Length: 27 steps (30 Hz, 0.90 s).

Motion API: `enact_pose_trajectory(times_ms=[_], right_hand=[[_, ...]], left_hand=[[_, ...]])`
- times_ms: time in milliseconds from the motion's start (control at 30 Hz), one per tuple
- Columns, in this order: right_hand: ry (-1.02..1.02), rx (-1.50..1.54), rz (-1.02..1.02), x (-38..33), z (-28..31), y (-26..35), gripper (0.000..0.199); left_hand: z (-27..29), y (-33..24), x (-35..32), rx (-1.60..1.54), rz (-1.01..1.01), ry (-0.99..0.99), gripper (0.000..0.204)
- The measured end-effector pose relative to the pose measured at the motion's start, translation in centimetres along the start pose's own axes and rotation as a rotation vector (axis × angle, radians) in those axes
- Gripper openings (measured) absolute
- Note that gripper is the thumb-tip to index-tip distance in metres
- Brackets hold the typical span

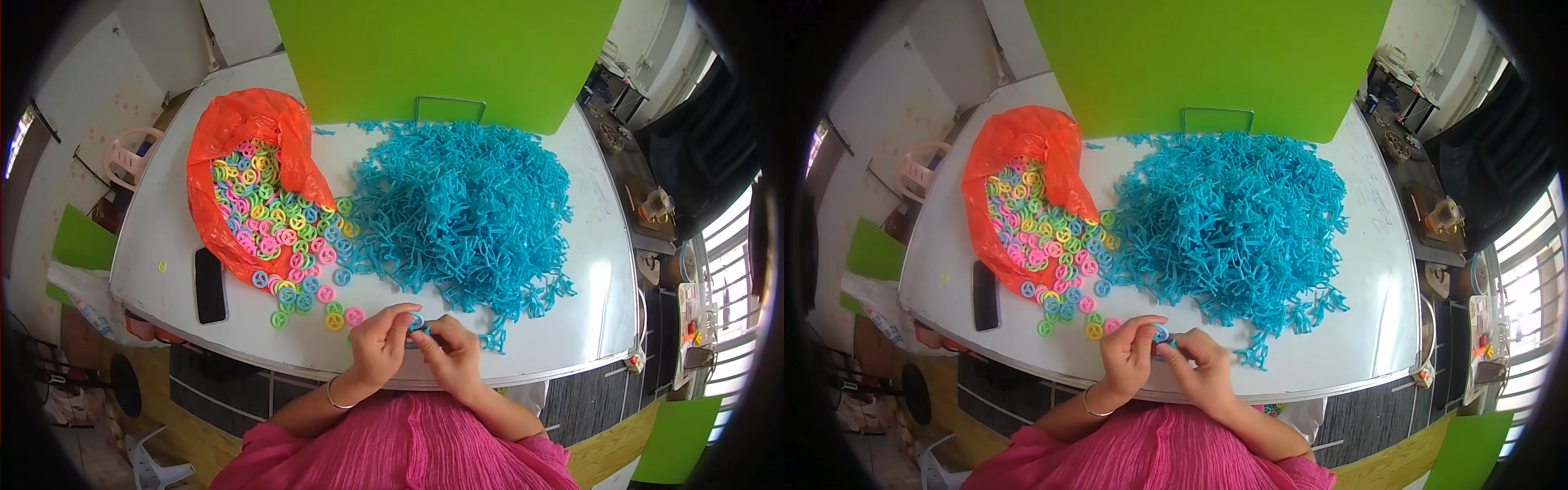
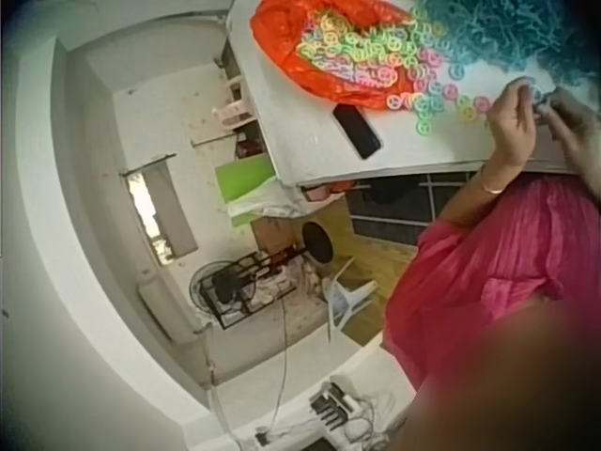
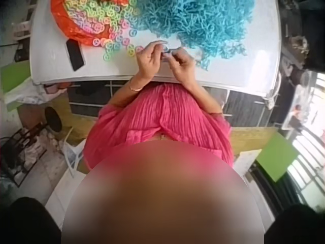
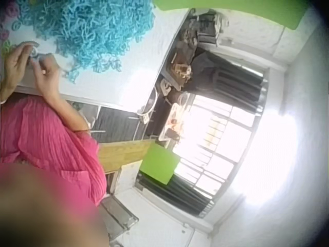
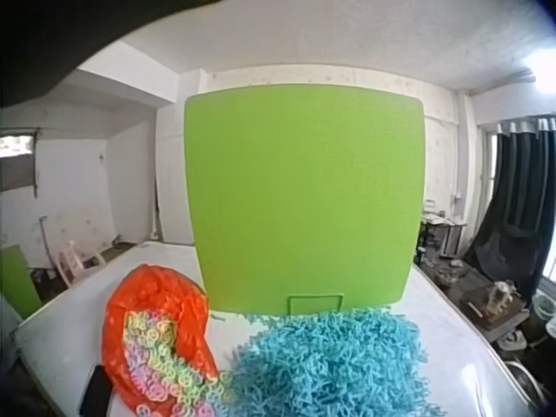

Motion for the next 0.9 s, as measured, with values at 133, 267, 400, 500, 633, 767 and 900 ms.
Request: enact_pose_trajectory(times_ms=[133,267,400,500,633,767,900], right_hand=[[-0.006,-0.004,0.03,-0.4,-0.3,-0.6,0.012],[-0.056,0.239,-0.079,-0.1,-0.3,-0.4,0.012],[-0.049,0.182,-0.081,-0.1,-0.3,-0.3,0.014],[-0.081,0.221,-0.097,-0.4,-0.3,-0.6,0.013],[-0.135,-0.2,0.126,-0.6,0.3,1.1,0.011],[-0.142,-0.422,0.345,-0.3,-0.1,4.3,0.013],[-0.093,-0.448,0.384,-0.1,-0.1,4.5,0.019]], left_hand=[[-0.1,0.0,-0.1,-0.009,0.012,-0.013,0.021],[-0.2,1.3,-0.4,-0.198,0.157,-0.049,0.023],[-0.5,1.1,-0.5,-0.166,0.154,-0.009,0.023],[-0.7,1.2,-0.5,-0.205,0.153,-0.023,0.023],[-1.1,1.7,-0.6,-0.202,0.22,0.027,0.023],[-0.8,1.7,-0.5,-0.19,0.175,0.005,0.023],[-0.7,2.3,-0.8,-0.257,0.187,0.027,0.022]])
Point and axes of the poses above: each hand's wrist, its own x-axis towards the middle knuckle, its own z-axis out of the back of the hand, y = z × x, the point moved 8 cm from there along x, towards the middle knuckle, and after that the axes turned 1 degree about y, right-handed, at the moved point
